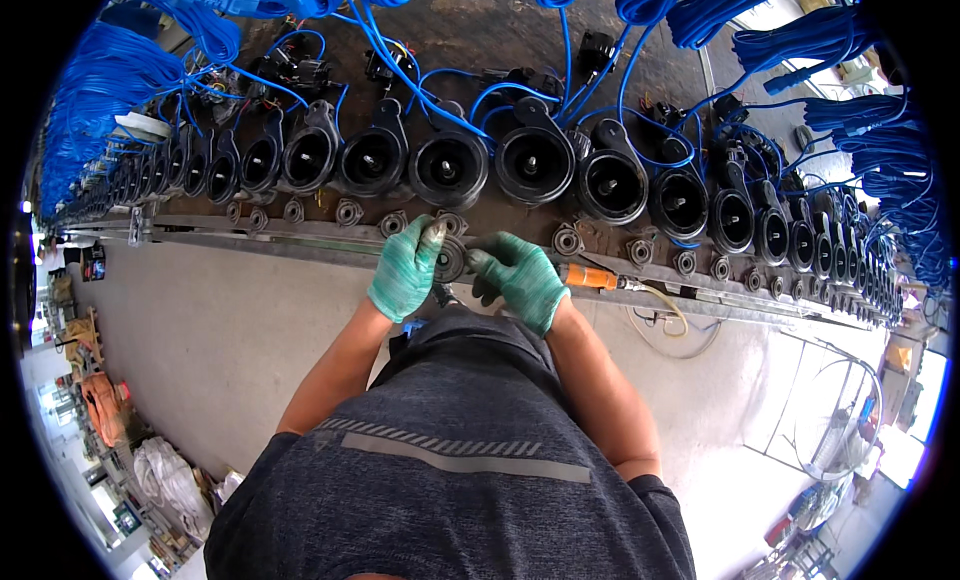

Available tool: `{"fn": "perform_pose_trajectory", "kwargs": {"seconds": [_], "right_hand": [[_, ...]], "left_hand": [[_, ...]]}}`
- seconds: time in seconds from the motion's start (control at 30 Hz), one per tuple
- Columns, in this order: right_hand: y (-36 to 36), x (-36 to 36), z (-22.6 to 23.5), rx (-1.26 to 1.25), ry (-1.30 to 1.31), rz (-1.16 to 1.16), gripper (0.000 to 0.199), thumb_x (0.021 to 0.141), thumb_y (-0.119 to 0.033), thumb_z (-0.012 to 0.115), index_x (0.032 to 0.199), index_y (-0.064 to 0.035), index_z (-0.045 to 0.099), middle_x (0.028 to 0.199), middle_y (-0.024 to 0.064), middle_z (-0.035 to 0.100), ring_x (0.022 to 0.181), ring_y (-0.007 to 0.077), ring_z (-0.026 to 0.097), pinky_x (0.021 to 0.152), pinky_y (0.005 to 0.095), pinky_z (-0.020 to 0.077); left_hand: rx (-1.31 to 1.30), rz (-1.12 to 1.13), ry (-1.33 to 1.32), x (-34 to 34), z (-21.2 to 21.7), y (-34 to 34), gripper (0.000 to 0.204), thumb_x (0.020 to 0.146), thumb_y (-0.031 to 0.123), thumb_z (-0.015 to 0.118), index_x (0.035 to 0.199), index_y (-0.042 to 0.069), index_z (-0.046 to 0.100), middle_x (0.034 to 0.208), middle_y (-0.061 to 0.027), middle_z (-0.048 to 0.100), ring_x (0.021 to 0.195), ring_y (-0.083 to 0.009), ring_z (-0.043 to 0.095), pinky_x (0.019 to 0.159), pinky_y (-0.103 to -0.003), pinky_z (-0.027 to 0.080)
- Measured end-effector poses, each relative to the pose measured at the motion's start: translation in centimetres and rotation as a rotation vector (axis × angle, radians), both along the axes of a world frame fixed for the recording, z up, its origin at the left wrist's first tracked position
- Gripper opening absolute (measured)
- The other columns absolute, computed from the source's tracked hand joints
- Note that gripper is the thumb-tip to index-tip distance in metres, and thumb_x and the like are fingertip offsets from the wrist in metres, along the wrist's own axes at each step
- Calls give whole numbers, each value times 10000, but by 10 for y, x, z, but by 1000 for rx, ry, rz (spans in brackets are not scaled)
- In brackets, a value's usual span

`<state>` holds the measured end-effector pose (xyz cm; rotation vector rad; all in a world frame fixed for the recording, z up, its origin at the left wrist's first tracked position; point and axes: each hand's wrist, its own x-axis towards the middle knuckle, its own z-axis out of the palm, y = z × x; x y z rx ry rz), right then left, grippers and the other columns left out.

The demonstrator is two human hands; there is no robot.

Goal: The person carries a blue bin of metal rings to a workstation and places it on the floor. They then pick up the rings and place them into cylindrical metal containers arranged on a long rack. The person repeats this process, picking up rings from the bin and placing them into the containers.

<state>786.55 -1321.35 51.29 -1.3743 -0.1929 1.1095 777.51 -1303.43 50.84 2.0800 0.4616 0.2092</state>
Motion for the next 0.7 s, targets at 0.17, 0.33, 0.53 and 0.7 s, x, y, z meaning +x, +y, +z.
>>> {"fn": "perform_pose_trajectory", "kwargs": {"seconds": [0.17, 0.33, 0.53, 0.7], "right_hand": [[4, -13, -36, -25, 76, -38, 265, 1018, -218, 614, 1085, 33, 662, 798, 85, 688, 671, 160, 652, 622, 298, 535], [3, -18, -105, -231, 333, -444, 269, 1046, -155, 527, 1202, 52, 599, 912, 150, 703, 726, 232, 697, 630, 353, 583], [10, 27, -149, -671, -356, -251, 239, 1011, -164, 550, 1115, 18, 666, 875, 170, 722, 787, 280, 722, 667, 394, 573], [-29, 59, -196, -857, -667, -116, 250, 991, -211, 574, 1104, -24, 694, 847, 201, 720, 749, 312, 719, 670, 394, 554]], "left_hand": [[-274, -75, 26, -7, -51, 17, 468, 1064, 423, 473, 1158, -8, 626, 940, -256, 677, 862, -401, 658, 754, -428, 506], [-321, -22, 388, -33, -80, 50, 512, 1034, 488, 512, 1162, 3, 619, 957, -210, 693, 865, -325, 669, 779, -400, 515], [-539, 60, 544, -76, -94, 89, 442, 1050, 427, 490, 1231, 31, 567, 893, -131, 734, 529, -144, 602, 466, -280, 478], [-634, 140, 550, -106, -131, 109, 411, 1050, 398, 500, 1229, 35, 570, 888, -141, 734, 530, -155, 607, 467, -289, 486]]}}
